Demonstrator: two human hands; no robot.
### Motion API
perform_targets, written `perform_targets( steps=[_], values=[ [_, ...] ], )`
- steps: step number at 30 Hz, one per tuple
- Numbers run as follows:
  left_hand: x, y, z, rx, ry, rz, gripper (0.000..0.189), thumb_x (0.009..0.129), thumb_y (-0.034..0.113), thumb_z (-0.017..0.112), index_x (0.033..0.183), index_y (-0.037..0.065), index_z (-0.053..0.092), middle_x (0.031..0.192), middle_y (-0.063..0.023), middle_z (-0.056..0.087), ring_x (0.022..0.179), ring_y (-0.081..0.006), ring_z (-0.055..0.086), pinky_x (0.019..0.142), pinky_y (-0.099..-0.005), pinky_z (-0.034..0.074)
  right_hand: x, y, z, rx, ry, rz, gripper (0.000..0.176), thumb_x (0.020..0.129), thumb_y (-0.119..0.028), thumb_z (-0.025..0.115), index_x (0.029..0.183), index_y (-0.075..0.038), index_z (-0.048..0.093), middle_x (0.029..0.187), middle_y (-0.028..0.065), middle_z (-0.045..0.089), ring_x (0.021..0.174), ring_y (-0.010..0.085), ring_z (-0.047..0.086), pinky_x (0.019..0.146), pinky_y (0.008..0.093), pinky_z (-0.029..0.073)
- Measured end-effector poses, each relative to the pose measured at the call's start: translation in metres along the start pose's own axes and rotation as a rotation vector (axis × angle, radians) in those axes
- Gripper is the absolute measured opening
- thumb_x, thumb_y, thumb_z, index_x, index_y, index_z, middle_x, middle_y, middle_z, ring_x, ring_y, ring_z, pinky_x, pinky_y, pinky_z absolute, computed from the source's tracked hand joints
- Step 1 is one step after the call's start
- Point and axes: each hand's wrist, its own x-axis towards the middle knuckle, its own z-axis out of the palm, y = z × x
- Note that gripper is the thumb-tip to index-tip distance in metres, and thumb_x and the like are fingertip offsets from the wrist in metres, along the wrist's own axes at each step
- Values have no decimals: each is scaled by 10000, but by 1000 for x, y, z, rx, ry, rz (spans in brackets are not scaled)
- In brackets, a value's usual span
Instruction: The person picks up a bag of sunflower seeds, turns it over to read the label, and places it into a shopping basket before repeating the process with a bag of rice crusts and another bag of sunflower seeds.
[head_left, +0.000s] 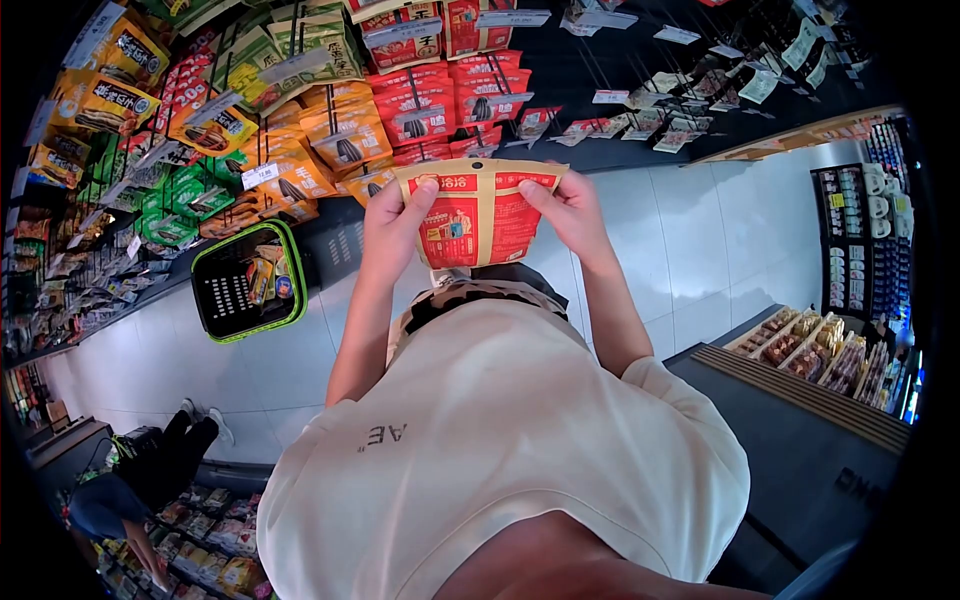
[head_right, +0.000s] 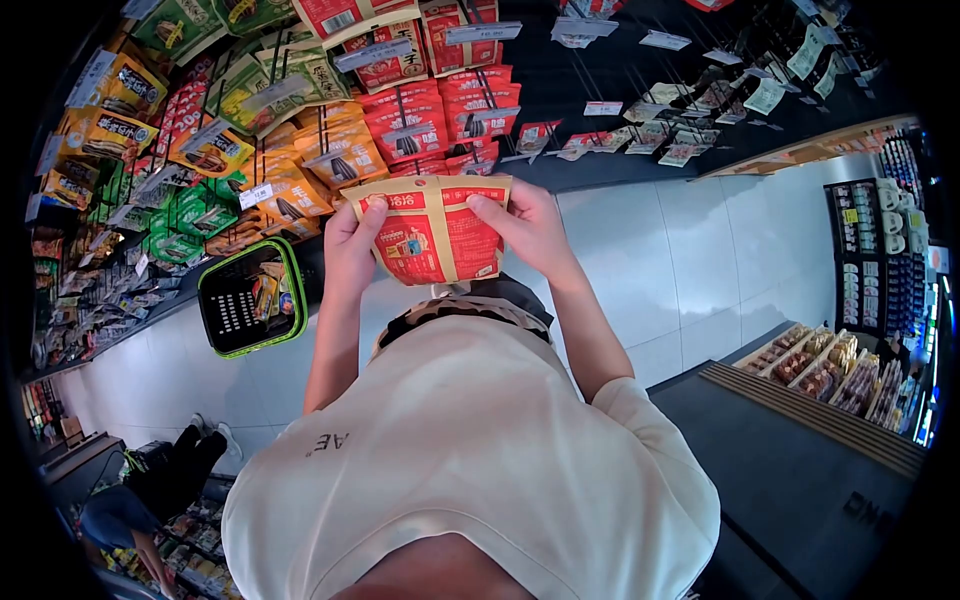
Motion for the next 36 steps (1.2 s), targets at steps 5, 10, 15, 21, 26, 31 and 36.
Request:
perform_targets(
  steps=[5,10,15,21,26,31,36],
  values=[
    [1,-4,0,28,-3,19,259,878,232,551,975,-5,593,868,-17,619,783,-53,531,699,-212,440,-1,-2,-1,-5,6,27,195,841,-133,594,967,16,593,854,12,614,764,39,535,665,194,439],
    [1,-2,1,9,-5,12,264,877,236,553,977,-5,593,875,-14,618,784,-52,529,700,-212,440,0,1,-2,21,4,9,188,844,-133,590,960,15,594,838,4,609,742,35,528,644,191,435],
    [0,0,3,2,2,17,269,877,241,554,976,-6,593,878,-16,618,787,-54,531,700,-214,440,-1,0,-1,13,6,4,184,845,-131,589,957,14,596,833,3,608,736,34,529,639,189,434],
    [-1,-3,-2,5,14,29,268,879,242,550,972,-5,593,881,-17,616,782,-56,531,699,-215,438,2,-2,3,4,5,14,209,844,-138,589,982,18,593,858,21,620,759,49,543,658,198,438],
    [35,-8,-9,-235,109,-124,254,866,209,564,1003,-5,573,914,-42,621,792,-88,579,706,-229,464,43,10,16,-27,25,64,243,854,-181,572,997,15,588,879,40,628,777,64,559,684,215,445],
    [96,-31,-28,-295,137,-245,214,860,173,560,971,-9,565,922,-96,628,767,-146,622,682,-268,506,102,53,20,81,46,90,240,848,-168,575,986,28,577,895,58,627,782,85,572,685,227,451],
    [140,-43,-37,-255,123,-336,220,860,150,547,1006,-14,544,924,-132,622,810,-178,629,657,-298,539,143,69,10,215,13,125,245,843,-158,577,990,38,571,922,83,622,797,106,584,691,245,469]
  ],
)
